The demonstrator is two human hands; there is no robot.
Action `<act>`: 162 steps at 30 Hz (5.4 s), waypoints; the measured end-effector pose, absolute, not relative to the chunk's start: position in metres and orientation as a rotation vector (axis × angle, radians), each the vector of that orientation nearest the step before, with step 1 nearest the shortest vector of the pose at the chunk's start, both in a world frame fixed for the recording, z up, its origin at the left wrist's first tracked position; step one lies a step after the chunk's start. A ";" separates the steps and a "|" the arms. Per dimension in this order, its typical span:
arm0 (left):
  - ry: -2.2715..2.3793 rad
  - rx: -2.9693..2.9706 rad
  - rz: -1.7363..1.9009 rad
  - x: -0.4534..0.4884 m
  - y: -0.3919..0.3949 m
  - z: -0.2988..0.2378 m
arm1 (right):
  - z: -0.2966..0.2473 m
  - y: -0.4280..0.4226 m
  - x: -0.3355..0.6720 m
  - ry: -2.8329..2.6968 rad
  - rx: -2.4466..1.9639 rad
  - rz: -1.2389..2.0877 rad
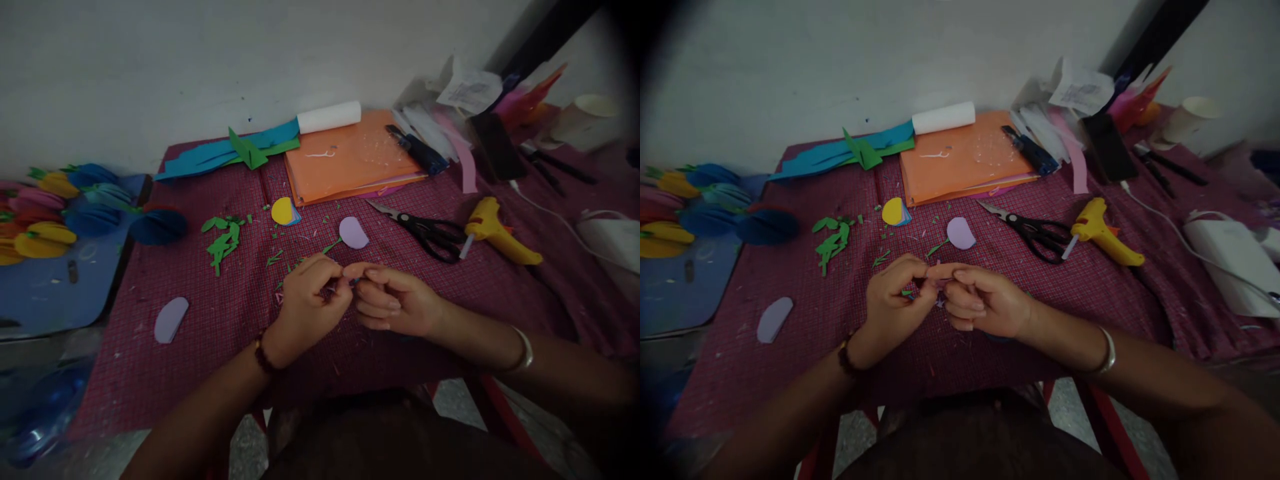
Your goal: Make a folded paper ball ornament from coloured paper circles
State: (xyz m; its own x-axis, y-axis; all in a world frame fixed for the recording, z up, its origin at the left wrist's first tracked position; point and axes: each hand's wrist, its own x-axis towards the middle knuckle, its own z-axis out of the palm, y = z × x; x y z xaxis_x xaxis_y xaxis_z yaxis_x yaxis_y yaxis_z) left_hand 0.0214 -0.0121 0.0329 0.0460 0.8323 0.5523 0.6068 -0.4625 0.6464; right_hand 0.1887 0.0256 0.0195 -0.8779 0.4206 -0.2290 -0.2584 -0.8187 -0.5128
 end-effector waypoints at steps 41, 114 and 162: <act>1.639 2.720 1.013 0.000 -0.013 0.034 | 0.014 0.026 0.191 -1.179 -0.544 2.293; 1.113 2.228 0.633 -0.017 -0.011 0.052 | 0.009 0.020 0.196 -2.783 -0.283 0.386; 1.205 2.467 1.227 -0.003 -0.015 0.035 | 0.036 0.022 0.195 -2.476 -0.257 1.265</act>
State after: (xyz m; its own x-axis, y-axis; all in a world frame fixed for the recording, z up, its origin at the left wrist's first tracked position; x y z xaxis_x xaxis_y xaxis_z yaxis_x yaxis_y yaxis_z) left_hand -0.0034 -0.0154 0.0349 0.3489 0.7090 0.6129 0.6000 -0.6714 0.4351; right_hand 0.1946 0.0219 0.0358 -0.9233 0.3134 0.2221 0.0037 0.5854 -0.8107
